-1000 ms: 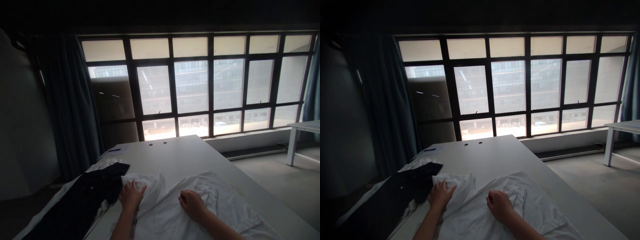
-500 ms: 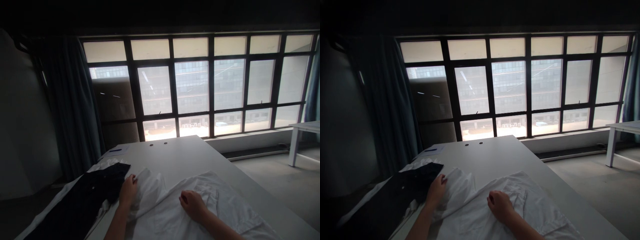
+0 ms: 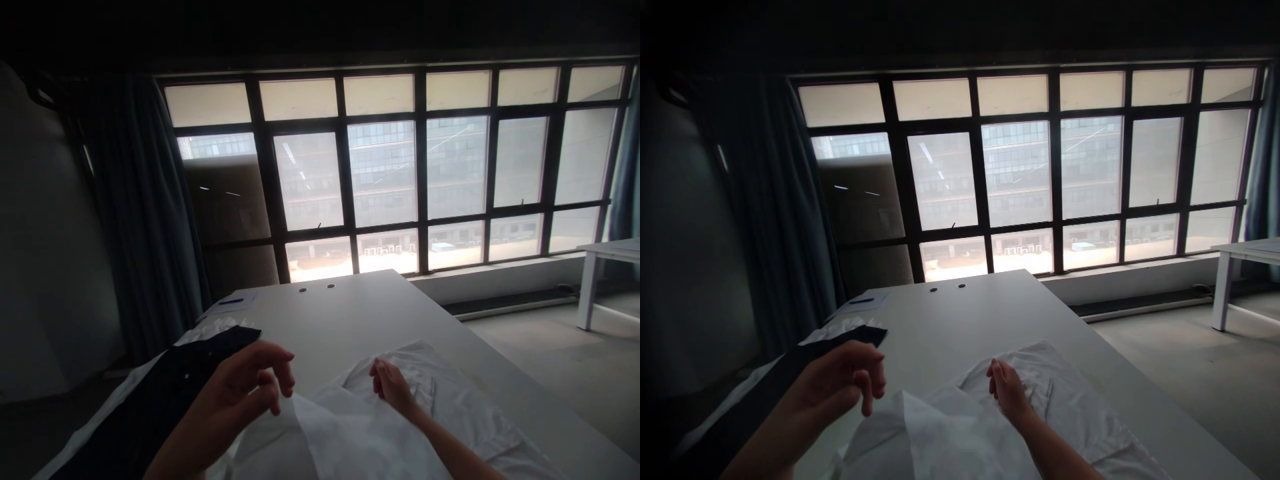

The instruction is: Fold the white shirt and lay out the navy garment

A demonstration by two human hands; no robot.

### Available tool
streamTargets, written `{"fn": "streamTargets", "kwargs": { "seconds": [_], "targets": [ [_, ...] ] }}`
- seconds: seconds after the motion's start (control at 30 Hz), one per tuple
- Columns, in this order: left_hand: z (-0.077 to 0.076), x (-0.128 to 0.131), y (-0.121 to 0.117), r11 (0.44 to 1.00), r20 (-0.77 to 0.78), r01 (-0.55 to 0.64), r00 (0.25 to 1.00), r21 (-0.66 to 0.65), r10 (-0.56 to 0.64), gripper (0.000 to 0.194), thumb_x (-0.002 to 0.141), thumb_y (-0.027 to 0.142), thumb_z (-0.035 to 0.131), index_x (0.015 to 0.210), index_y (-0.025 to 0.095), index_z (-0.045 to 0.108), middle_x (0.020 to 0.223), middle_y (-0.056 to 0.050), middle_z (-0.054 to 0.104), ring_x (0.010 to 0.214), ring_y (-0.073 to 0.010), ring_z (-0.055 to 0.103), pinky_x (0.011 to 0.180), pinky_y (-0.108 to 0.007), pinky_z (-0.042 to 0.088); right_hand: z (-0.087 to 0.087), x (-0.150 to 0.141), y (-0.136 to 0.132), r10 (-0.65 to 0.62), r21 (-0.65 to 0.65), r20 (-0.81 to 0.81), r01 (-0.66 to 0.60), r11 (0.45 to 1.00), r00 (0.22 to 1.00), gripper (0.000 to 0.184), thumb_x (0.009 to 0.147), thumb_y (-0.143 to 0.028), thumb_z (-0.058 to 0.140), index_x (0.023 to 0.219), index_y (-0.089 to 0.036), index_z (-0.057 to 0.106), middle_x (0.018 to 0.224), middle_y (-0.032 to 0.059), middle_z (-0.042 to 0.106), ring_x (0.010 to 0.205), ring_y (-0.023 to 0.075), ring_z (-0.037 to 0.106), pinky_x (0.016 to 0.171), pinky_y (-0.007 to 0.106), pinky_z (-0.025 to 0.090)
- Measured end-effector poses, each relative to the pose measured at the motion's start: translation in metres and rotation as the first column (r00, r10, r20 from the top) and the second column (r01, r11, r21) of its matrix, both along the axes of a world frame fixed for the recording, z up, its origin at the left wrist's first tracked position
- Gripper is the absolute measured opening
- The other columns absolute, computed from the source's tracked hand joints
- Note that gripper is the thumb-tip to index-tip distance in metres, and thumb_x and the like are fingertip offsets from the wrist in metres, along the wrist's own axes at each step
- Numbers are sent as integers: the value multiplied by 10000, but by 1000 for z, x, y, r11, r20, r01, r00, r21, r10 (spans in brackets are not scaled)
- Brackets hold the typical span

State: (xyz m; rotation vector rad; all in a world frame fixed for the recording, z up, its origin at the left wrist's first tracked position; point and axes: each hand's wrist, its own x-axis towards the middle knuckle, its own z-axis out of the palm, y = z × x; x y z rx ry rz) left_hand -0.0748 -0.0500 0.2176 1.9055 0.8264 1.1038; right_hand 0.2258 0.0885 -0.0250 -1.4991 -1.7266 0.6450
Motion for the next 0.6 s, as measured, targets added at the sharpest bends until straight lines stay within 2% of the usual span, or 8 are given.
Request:
{"fn": "streamTargets", "kwargs": {
  "seconds": [0.07, 0.13, 0.23, 0.27, 0.33, 0.43, 0.5, 0.6],
  "targets": [
    [-8, -8, 13, 983, -182, -183, 967, -7, 179, 473, 943, 539, 624, 1310, 243, 591, 950, -53, 705, 817, -199, 674, 669, -269, 544, -1, 1, 2, 19, -29, -60, -21, 999, 998, 661, 1017, -590, 70, 874, -199, 583, 606, 28, 604, 487, 157, 531, 477, 247, 365],
    [-22, -18, 35, 940, -422, -342, 850, 11, 314, 547, 918, 571, 625, 1359, 253, 569, 974, -44, 720, 826, -205, 683, 691, -268, 528, -2, -1, -1, 56, -31, -85, -58, 998, 995, 629, 1006, -593, 120, 864, -193, 584, 600, 23, 608, 492, 152, 532, 487, 244, 373],
    [-50, -34, 68, 868, -709, -495, 619, -17, 339, 613, 795, 508, 734, 1312, 200, 619, 899, -35, 746, 830, -239, 704, 759, -297, 513, -1, -5, -12, 110, 7, -67, -110, 994, 992, 435, 952, -531, 387, 759, -196, 585, 630, 18, 630, 584, 150, 557, 572, 247, 384],
    [-59, -39, 76, 853, -750, -521, 576, -31, 325, 609, 773, 486, 739, 1287, 178, 631, 894, -42, 751, 838, -247, 709, 760, -300, 509, 0, -7, -16, 119, 28, -31, -118, 993, 992, 364, 918, -487, 472, 737, -195, 595, 645, 13, 637, 615, 148, 557, 602, 250, 376],
    [-70, -43, 86, 841, -775, -536, 559, -69, 293, 596, 770, 485, 709, 1268, 167, 631, 899, -56, 756, 832, -252, 716, 713, -294, 505, 3, -9, -24, 128, 72, 79, -134, 988, 989, 240, 874, -388, 558, 748, -198, 633, 686, 1, 657, 660, 143, 555, 649, 254, 355],
    [-75, -36, 89, 825, -776, -543, 584, -155, 238, 632, 792, 544, 645, 1304, 178, 588, 877, -64, 754, 718, -241, 716, 561, -273, 471, 9, -12, -32, 135, 94, 227, -160, 983, 964, 161, 880, -301, 554, 827, -215, 678, 756, -9, 687, 699, 136, 570, 685, 249, 348],
    [-78, -24, 86, 819, -782, -547, 582, -173, 224, 657, 799, 567, 619, 1327, 180, 567, 873, -70, 755, 618, -225, 700, 493, -264, 442, 12, -12, -34, 132, 82, 254, -157, 984, 958, 162, 891, -288, 548, 840, -214, 682, 778, -4, 694, 718, 139, 583, 693, 244, 353],
    [-93, -7, 81, 850, -810, -509, 553, -140, 198, 632, 821, 584, 585, 1329, 208, 582, 864, -68, 763, 511, -214, 670, 474, -282, 448, 14, -11, -34, 129, 75, 269, -154, 985, 954, 164, 897, -285, 547, 839, -212, 682, 790, 4, 700, 728, 144, 590, 692, 242, 352]
  ]
}}
